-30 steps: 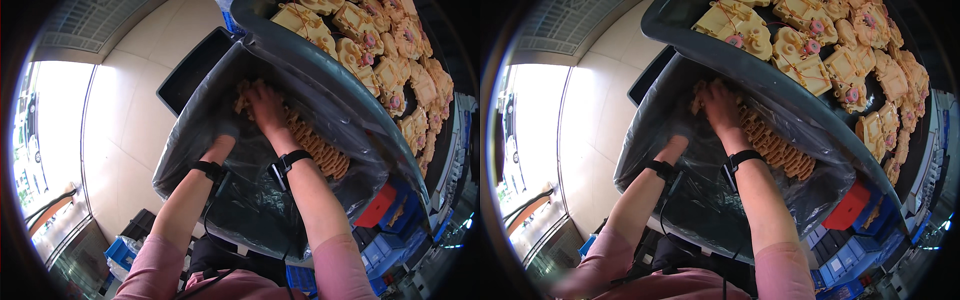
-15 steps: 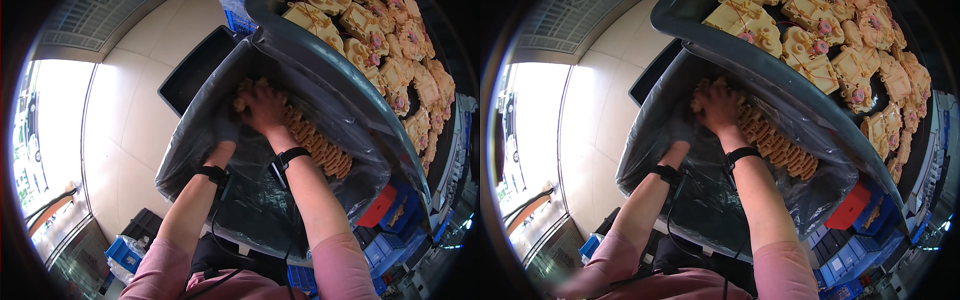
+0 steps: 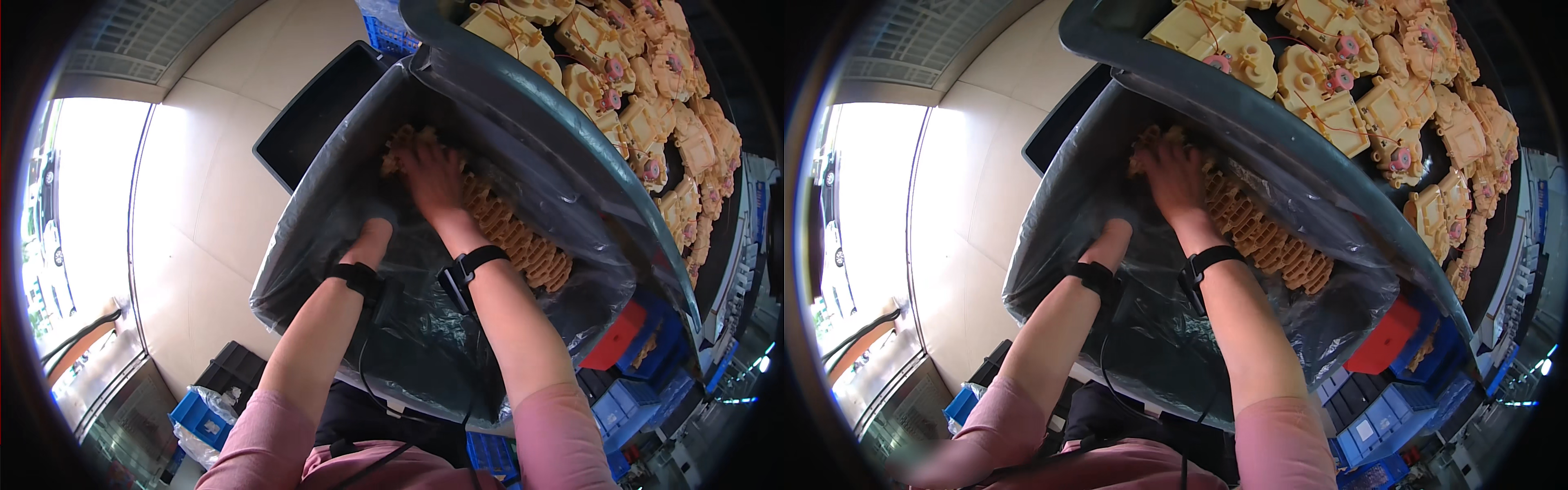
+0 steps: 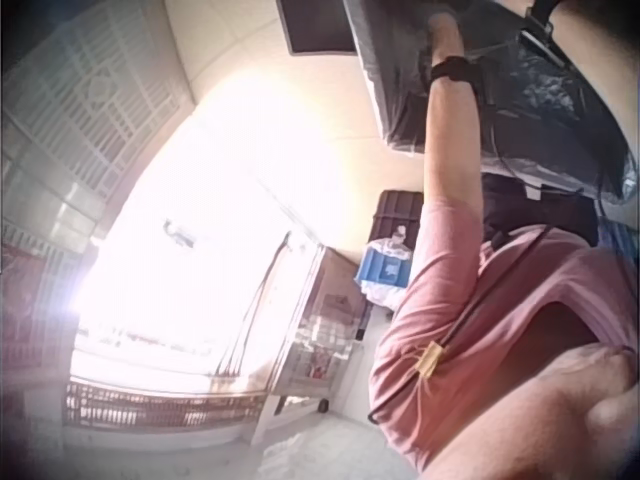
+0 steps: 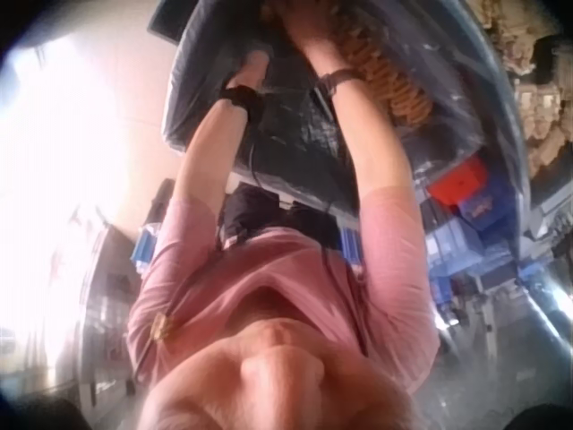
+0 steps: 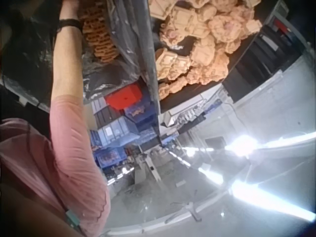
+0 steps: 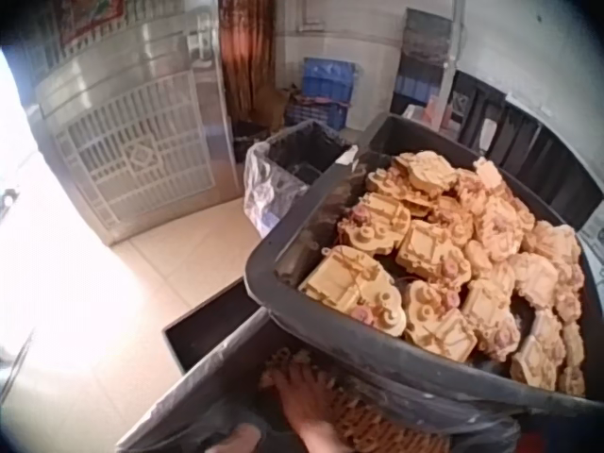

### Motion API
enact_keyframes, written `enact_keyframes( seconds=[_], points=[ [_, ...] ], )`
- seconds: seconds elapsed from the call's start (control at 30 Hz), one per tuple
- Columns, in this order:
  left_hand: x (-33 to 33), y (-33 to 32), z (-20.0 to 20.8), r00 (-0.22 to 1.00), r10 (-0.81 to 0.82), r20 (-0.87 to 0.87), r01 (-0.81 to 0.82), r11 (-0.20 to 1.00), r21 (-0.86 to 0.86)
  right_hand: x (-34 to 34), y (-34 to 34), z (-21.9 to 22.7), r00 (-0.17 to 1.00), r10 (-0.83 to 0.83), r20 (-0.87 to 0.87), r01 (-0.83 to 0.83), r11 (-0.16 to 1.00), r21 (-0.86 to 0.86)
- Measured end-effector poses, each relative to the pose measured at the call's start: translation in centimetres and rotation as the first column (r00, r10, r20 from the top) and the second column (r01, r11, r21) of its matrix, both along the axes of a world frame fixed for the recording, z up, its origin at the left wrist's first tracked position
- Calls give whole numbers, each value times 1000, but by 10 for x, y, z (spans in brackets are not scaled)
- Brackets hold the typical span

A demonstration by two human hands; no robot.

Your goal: Sorting and stacking yellow plastic toy components from a large tray into a black crate lined with a plastic bag.

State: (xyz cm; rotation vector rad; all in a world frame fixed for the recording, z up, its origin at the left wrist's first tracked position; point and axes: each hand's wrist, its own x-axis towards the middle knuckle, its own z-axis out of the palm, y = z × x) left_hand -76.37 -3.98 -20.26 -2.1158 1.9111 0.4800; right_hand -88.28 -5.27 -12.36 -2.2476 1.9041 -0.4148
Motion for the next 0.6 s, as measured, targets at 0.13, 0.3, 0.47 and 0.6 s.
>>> enact_keyframes(
  seconds=[0.13, 0.3, 0.47, 0.6],
  points=[
    [-16, -25, 16, 718, 267, -643, -164, 962, 216, -27, 5, 2, 1000, 20, -3, -20, 999, 33],
    [47, -33, -62, 990, -107, -94, 106, 994, -13, 39, -17, 24, 997, 79, -15, -77, 991, 105],
    [-18, -1, 11, 717, -477, 508, 520, 852, 66, -3, 17, -10, 996, -75, -48, 70, 994, -87],
    [-13, -29, 19, 711, -509, 486, 533, 840, 102, -7, 25, -22, 997, -45, 58, 50, 994, -93]
  ],
)
